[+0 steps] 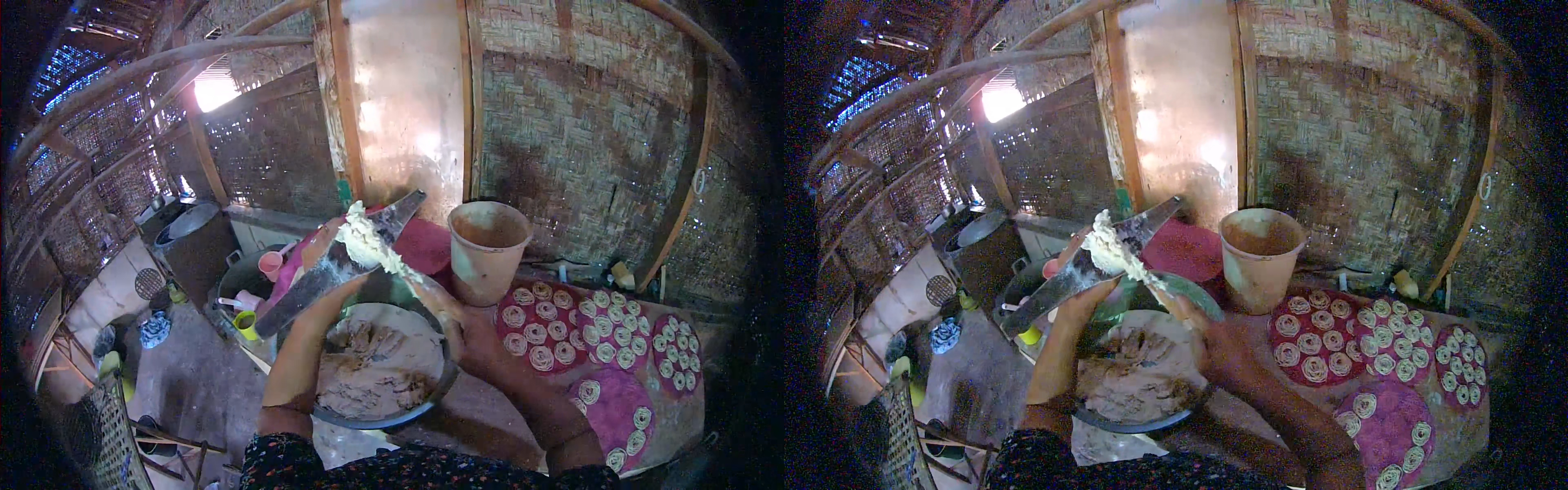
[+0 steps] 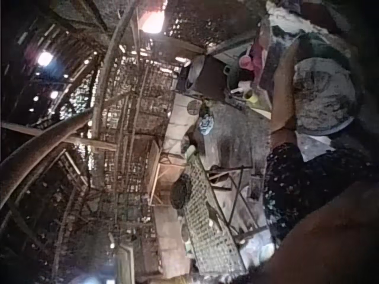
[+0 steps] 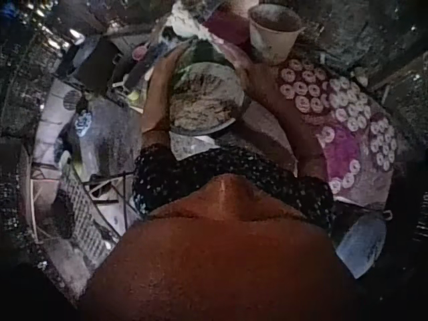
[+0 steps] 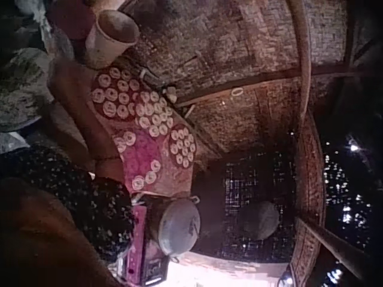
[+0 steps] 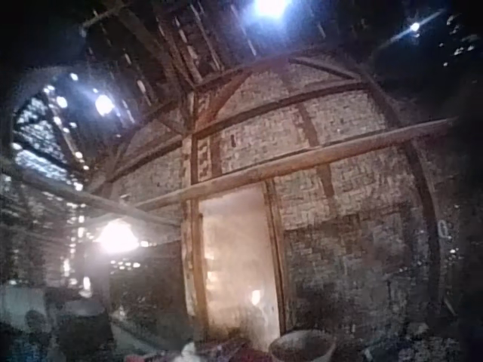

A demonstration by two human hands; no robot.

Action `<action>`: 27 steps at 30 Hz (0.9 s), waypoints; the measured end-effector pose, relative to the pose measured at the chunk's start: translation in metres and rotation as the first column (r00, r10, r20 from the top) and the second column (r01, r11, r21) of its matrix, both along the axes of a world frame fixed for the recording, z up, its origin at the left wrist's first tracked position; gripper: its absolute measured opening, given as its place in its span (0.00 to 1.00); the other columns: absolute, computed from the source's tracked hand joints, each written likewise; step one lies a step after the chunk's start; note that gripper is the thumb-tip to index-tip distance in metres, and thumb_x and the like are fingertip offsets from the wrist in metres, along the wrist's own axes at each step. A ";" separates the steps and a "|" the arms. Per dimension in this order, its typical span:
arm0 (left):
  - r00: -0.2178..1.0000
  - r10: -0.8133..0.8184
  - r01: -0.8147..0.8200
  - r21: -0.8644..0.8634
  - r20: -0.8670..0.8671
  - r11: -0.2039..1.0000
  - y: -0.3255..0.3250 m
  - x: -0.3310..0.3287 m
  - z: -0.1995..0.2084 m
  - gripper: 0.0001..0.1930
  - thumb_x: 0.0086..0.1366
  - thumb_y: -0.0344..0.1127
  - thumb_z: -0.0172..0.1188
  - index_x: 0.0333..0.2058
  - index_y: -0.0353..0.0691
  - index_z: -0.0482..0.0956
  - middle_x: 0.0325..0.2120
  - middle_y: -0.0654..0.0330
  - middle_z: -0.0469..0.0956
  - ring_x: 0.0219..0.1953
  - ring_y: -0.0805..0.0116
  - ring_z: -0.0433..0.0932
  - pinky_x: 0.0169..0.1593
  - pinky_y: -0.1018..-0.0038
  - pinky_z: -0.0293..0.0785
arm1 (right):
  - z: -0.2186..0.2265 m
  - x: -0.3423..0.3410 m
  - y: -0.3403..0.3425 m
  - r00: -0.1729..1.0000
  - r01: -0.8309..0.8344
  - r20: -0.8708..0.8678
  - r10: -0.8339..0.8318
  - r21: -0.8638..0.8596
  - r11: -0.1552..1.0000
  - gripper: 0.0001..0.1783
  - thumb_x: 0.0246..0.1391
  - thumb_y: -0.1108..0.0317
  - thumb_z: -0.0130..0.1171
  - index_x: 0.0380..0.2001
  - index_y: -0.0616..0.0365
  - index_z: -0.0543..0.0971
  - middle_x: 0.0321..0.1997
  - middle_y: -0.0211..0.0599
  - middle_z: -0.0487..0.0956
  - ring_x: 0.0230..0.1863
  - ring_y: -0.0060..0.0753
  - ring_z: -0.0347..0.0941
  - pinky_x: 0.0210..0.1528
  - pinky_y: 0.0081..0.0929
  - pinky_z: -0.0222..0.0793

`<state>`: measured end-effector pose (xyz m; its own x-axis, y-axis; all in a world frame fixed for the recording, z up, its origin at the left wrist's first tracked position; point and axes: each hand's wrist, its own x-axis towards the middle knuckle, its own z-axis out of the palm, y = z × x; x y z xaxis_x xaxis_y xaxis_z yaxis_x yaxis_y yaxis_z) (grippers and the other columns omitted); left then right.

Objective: The person uses a wooden press tool to squeeze dough through a metal mold, forming spiral patterns onto circular pink papers laid out on a table, and refills the mold by hand with more dough from a large bowl.

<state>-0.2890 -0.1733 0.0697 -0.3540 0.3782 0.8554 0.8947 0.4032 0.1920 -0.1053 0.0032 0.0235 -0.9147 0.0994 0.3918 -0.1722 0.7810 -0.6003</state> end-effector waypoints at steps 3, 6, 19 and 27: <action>0.944 -0.268 0.223 0.228 0.192 0.948 0.000 -0.005 0.001 0.22 0.43 0.38 0.65 0.38 0.41 0.72 0.35 0.58 0.74 0.42 0.64 0.72 0.48 0.71 0.66 | 0.006 0.004 -0.016 0.993 -0.095 -0.080 0.090 -0.056 0.994 0.21 0.54 0.70 0.41 0.52 0.63 0.64 0.44 0.59 0.71 0.47 0.48 0.69 0.50 0.31 0.62; 0.983 0.182 -0.179 0.140 -0.010 0.974 0.003 -0.037 0.002 0.18 0.45 0.42 0.60 0.34 0.40 0.72 0.28 0.53 0.75 0.33 0.56 0.76 0.36 0.67 0.71 | -0.006 0.005 -0.017 0.954 -0.230 -0.211 0.213 -0.059 0.971 0.22 0.55 0.69 0.41 0.53 0.61 0.63 0.43 0.57 0.72 0.45 0.49 0.70 0.48 0.32 0.63; 0.429 -0.902 0.500 0.842 -0.037 0.203 -0.098 0.034 0.066 0.09 0.46 0.34 0.54 0.27 0.39 0.69 0.24 0.63 0.68 0.24 0.71 0.68 0.28 0.74 0.64 | -0.020 -0.009 0.002 0.920 -0.069 -0.326 0.218 0.412 0.908 0.24 0.55 0.52 0.42 0.46 0.59 0.70 0.45 0.52 0.70 0.41 0.51 0.70 0.43 0.39 0.67; -0.346 -0.933 0.127 0.981 -0.097 -0.149 -0.008 0.096 0.001 0.06 0.51 0.37 0.50 0.25 0.42 0.67 0.23 0.67 0.67 0.22 0.74 0.66 0.26 0.77 0.58 | -0.153 0.028 -0.015 0.953 -0.214 -0.111 0.281 -0.905 0.367 0.37 0.54 0.40 0.37 0.51 0.64 0.63 0.44 0.46 0.71 0.40 0.40 0.70 0.40 0.36 0.70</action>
